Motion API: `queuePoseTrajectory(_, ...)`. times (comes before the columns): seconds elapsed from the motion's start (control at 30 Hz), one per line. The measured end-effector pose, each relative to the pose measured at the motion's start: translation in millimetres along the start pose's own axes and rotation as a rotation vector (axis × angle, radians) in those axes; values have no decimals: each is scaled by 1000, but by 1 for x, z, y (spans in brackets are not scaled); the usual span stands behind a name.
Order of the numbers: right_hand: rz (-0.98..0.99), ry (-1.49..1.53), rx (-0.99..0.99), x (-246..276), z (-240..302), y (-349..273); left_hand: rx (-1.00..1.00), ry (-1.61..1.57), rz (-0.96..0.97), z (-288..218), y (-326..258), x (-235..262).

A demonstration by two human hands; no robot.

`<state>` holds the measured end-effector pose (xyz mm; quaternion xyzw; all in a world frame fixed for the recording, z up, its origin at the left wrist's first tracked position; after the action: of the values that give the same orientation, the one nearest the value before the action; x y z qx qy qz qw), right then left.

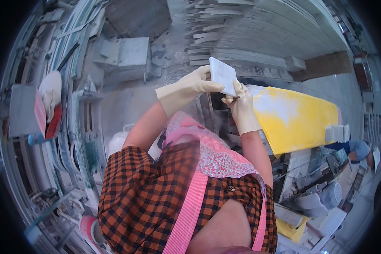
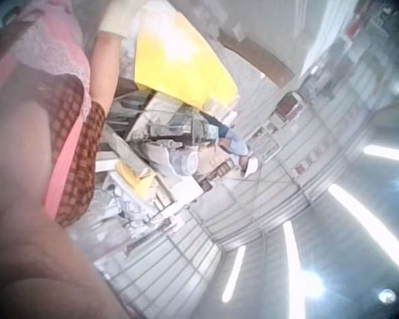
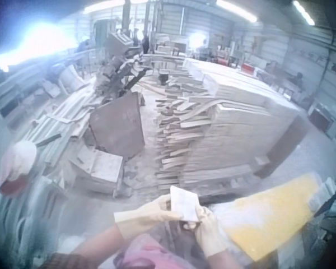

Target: The person repeatedly picks up white rectangular blocks from a stack, places them on a yellow surface, and then stacks them back. The cycle repeats with consistent hand movements and no visible tool use.

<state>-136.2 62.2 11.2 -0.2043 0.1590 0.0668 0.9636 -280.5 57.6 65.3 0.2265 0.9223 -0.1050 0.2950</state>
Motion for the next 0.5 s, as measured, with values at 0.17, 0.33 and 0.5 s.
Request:
queuePoseTrajectory(0.17, -141, 16, 61, 36, 12, 2, 33, 57, 135, 6, 43, -12)
queuePoseTrajectory(0.33, -245, 54, 131, 89, 23, -15, 241, 87, 62, 44, 89, -32)
queuePoseTrajectory(0.5, -713, 52, 162, 190, 15, -101, 449, 130, 192, 144, 133, -125)
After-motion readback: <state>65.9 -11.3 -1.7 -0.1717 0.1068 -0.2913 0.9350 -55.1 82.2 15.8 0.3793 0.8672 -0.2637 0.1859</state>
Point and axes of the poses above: each hand's wrist, its own y-axis towards the middle knuckle, its own x-axis out of the back of the hand, z = x × y, the point moved 9 cm from there along y, towards the middle knuckle, and after that the axes turned 5 degrees about -y, right-handed, at the moved point
